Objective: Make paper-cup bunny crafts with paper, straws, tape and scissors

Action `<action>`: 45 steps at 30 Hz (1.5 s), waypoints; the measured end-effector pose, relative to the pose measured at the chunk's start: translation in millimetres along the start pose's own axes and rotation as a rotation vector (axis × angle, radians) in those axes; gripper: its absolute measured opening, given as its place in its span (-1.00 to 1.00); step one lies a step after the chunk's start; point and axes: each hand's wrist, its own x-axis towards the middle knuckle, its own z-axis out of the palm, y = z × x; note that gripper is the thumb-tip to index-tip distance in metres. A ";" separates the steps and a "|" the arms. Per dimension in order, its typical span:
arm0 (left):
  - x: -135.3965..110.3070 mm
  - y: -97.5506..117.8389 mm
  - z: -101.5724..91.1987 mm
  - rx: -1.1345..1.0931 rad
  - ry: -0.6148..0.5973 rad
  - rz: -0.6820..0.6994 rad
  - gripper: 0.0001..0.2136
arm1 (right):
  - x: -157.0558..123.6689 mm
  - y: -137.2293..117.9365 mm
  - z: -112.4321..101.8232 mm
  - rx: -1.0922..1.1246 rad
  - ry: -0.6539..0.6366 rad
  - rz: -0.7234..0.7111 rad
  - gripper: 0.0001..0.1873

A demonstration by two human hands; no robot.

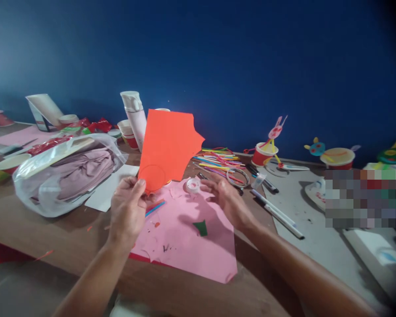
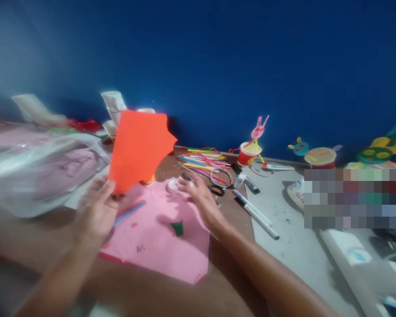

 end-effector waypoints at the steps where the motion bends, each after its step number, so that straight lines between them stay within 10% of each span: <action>1: -9.1 -4.1 5.7 0.005 0.001 -0.013 -0.82 | -3.4 1.9 6.8 0.079 -0.049 0.020 -0.39; 10: -53.1 -24.0 18.0 0.244 -0.248 -0.399 -0.73 | -18.5 5.0 26.6 0.033 -0.110 0.147 -0.55; 14: -50.2 -26.5 10.9 0.340 -0.250 -0.443 -0.77 | -12.7 -3.6 10.7 -0.071 -0.348 0.073 -0.51; 16: -48.6 -26.9 9.0 0.326 -0.185 -0.416 -0.79 | -4.7 -13.5 -8.4 -0.334 -0.448 0.009 -0.49; 19: -47.7 -26.4 8.4 0.270 -0.100 -0.332 -0.80 | 8.9 -22.2 -38.5 -1.228 -0.121 0.086 -0.64; 22: -49.1 -26.0 9.1 0.262 -0.093 -0.309 -0.80 | 16.0 -17.4 -53.8 -1.443 -0.068 0.174 -0.67; 35: -54.1 -25.9 9.2 0.295 -0.174 -0.331 -0.84 | 16.0 -15.9 -58.2 -1.603 -0.318 0.250 -0.56; 45: -54.3 -20.5 11.3 0.310 -0.143 -0.352 -0.82 | 4.7 -41.2 -61.5 -1.752 -0.235 0.193 -0.46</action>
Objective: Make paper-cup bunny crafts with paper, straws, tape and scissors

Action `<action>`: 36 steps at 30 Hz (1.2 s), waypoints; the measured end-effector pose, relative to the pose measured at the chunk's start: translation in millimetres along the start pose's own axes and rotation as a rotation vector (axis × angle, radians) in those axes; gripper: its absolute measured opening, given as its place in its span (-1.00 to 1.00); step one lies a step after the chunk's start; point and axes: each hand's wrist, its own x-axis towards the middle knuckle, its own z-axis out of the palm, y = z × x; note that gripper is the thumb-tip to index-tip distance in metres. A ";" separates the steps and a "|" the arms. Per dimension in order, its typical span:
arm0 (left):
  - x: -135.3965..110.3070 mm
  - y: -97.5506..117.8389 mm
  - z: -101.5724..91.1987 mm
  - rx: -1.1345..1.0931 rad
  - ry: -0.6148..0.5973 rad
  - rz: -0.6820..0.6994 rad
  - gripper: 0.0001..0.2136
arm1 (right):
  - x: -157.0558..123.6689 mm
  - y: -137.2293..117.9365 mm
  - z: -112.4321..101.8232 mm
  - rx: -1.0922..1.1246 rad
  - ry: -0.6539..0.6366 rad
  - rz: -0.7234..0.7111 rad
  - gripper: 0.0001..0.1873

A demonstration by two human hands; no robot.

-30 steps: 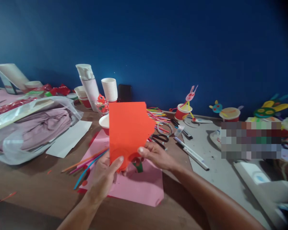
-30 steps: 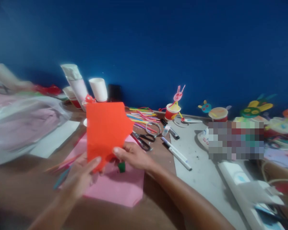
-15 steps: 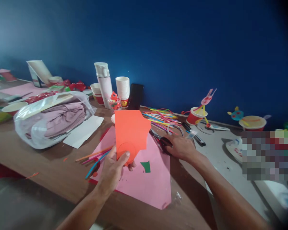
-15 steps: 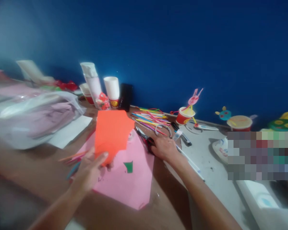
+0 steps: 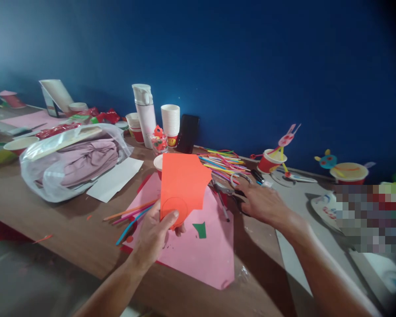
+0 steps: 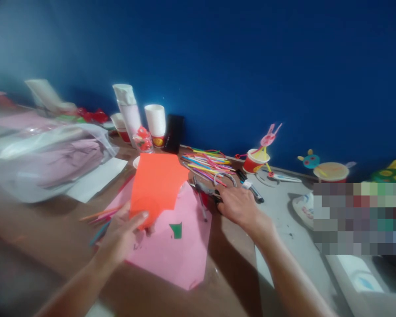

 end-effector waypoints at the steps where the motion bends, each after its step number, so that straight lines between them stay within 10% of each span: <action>1: 0.1 0.8 -0.7 0.008 -0.011 -0.003 -0.82 | -1.7 -0.6 -1.4 -0.020 0.040 0.014 -0.43; 9: 2.6 -1.6 -1.8 0.009 0.016 0.009 -0.84 | -6.3 7.9 -11.0 0.002 0.240 0.169 -0.60; 13: 7.5 14.9 2.4 -0.062 0.101 0.129 -0.88 | -2.5 2.3 -13.3 0.658 0.323 0.072 -0.56; 18: 19.6 55.8 8.8 -0.239 0.123 0.327 -0.87 | -1.7 -27.7 -4.1 1.528 0.097 -0.334 -0.43; 25: 35.9 65.7 23.9 -0.332 0.060 0.452 -0.86 | -16.3 -63.7 10.8 1.602 -0.076 -0.650 -0.48; 36: 31.6 37.5 31.7 -0.186 -0.012 0.289 -0.84 | -25.6 -82.3 13.4 1.482 -0.086 -0.588 -0.45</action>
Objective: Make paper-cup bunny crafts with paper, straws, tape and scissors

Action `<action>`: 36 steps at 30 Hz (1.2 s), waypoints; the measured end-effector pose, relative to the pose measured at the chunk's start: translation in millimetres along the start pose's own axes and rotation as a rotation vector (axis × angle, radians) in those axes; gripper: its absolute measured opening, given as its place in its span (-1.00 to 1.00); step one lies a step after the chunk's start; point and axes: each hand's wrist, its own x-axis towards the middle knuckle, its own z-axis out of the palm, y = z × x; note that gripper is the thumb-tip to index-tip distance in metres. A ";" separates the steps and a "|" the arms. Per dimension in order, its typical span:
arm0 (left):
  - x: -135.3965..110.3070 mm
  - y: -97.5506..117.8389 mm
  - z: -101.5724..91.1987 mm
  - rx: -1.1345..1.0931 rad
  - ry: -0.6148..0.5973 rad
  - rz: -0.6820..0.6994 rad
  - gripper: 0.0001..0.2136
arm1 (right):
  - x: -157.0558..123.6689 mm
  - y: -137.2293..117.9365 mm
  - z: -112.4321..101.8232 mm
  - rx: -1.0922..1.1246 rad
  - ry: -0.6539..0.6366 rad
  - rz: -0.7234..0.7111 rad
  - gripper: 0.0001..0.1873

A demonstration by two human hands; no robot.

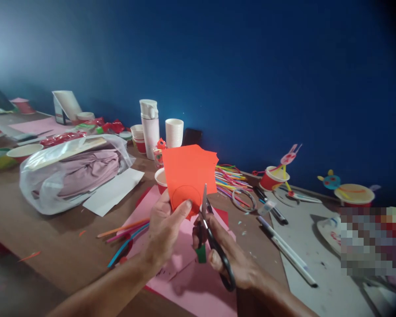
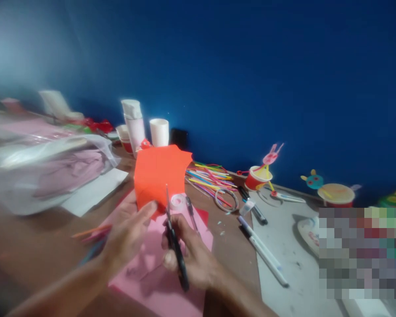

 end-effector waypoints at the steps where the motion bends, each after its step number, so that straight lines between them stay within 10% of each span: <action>1: -1.4 -0.2 1.2 -0.001 -0.010 -0.013 -0.84 | -0.1 -0.5 0.2 -0.009 0.012 -0.005 -0.44; 36: -7.2 -3.9 4.5 0.010 -0.058 -0.124 -0.90 | -4.8 15.1 15.0 0.108 0.171 -0.062 -0.57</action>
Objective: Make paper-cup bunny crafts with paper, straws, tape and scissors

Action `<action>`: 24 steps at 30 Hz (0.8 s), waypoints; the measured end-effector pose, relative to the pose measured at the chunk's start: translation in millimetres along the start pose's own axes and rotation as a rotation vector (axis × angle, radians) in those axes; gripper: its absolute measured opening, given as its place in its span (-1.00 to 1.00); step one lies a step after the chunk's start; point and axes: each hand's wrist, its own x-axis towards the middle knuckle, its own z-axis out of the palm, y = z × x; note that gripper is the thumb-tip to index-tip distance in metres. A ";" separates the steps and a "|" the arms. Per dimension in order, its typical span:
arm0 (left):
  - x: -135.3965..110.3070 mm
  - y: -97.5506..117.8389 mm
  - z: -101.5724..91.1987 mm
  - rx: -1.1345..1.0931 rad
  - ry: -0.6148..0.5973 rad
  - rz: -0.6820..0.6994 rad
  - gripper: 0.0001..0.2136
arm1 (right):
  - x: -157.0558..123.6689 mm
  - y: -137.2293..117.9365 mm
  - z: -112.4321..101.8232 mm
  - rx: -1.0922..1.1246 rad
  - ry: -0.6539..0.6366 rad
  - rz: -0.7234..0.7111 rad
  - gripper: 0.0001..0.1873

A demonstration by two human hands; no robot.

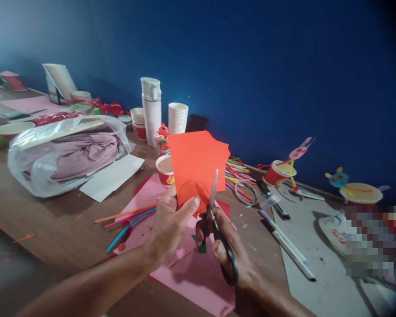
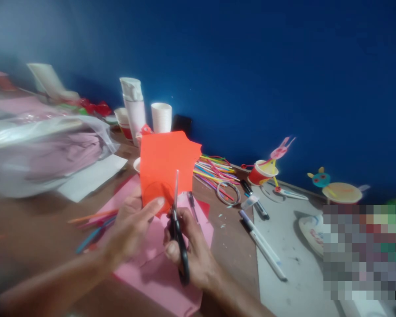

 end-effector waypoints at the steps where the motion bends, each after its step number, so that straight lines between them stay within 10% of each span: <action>1: -0.1 0.0 0.2 -0.002 0.001 -0.001 -0.90 | -0.2 0.3 0.3 0.000 0.006 -0.002 -0.57; 24: 2.7 -6.7 -4.8 -0.016 -0.033 0.008 -0.90 | -2.9 9.4 3.4 0.033 0.073 0.013 -0.53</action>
